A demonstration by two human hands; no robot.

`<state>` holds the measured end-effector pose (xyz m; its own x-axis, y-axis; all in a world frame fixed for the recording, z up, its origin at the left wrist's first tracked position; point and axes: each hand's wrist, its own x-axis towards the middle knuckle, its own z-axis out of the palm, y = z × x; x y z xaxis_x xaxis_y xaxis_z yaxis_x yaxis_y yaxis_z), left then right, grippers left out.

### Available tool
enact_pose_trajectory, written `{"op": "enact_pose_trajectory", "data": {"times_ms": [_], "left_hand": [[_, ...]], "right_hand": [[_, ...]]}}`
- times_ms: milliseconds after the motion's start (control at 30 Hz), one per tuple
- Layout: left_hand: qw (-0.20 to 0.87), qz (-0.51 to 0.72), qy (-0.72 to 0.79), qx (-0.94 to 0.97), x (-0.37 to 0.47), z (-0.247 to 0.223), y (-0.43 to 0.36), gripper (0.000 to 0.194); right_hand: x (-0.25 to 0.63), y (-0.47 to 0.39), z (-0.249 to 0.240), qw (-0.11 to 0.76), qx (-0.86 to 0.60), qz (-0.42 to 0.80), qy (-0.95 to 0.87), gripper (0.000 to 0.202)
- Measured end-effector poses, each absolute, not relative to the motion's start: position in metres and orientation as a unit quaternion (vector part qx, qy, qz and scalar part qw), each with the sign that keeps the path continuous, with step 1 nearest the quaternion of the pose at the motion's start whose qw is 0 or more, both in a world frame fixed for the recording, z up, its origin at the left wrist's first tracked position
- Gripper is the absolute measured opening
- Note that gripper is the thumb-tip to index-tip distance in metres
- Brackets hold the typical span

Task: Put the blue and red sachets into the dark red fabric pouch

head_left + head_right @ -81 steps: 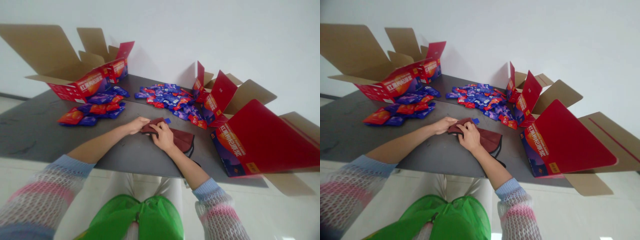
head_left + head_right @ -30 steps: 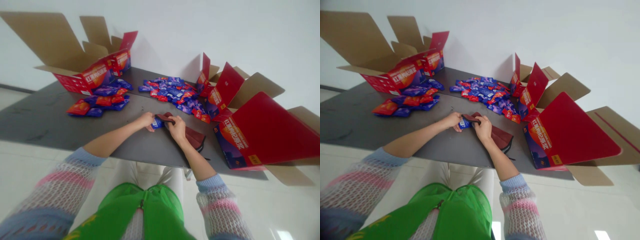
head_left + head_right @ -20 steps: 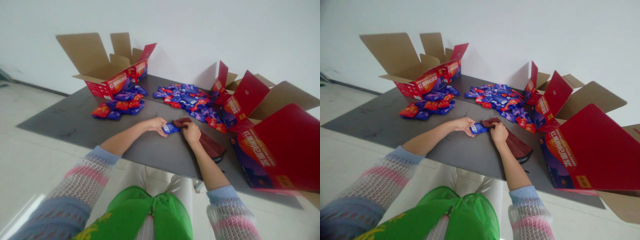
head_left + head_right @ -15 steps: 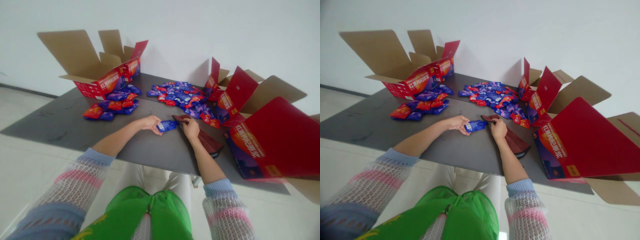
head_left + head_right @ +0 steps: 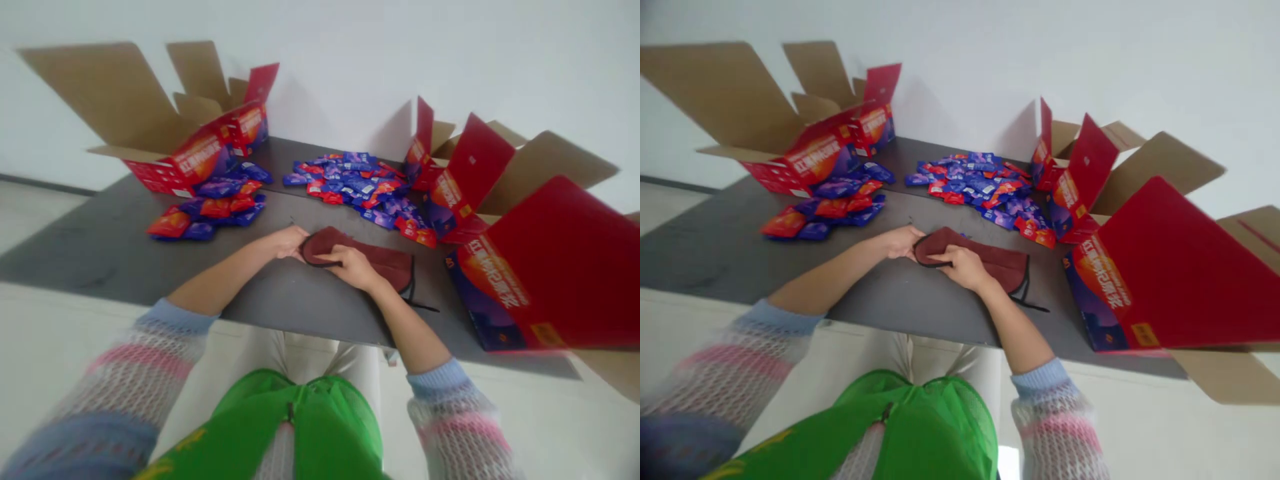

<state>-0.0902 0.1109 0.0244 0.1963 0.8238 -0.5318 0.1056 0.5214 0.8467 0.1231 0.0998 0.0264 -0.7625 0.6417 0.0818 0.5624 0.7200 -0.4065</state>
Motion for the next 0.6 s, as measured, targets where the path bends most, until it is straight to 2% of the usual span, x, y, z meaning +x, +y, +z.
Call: {"op": "enact_pose_trajectory", "data": {"times_ms": [167,400,600], "left_hand": [[0.738,0.257,0.484,0.395,-0.098,0.023,0.114,0.012],[0.748,0.251,0.454,0.414,-0.111,0.006,0.125,0.015],[0.755,0.24,0.438,0.426,-0.113,0.003,0.126,0.015]], "right_hand": [[0.143,0.121,0.021,0.106,-0.396,0.131,-0.903,0.044],[0.131,0.1,0.027,0.049,-0.247,0.098,-0.963,0.05],[0.136,0.119,0.029,0.078,-0.413,0.069,-0.905,0.043]]}}
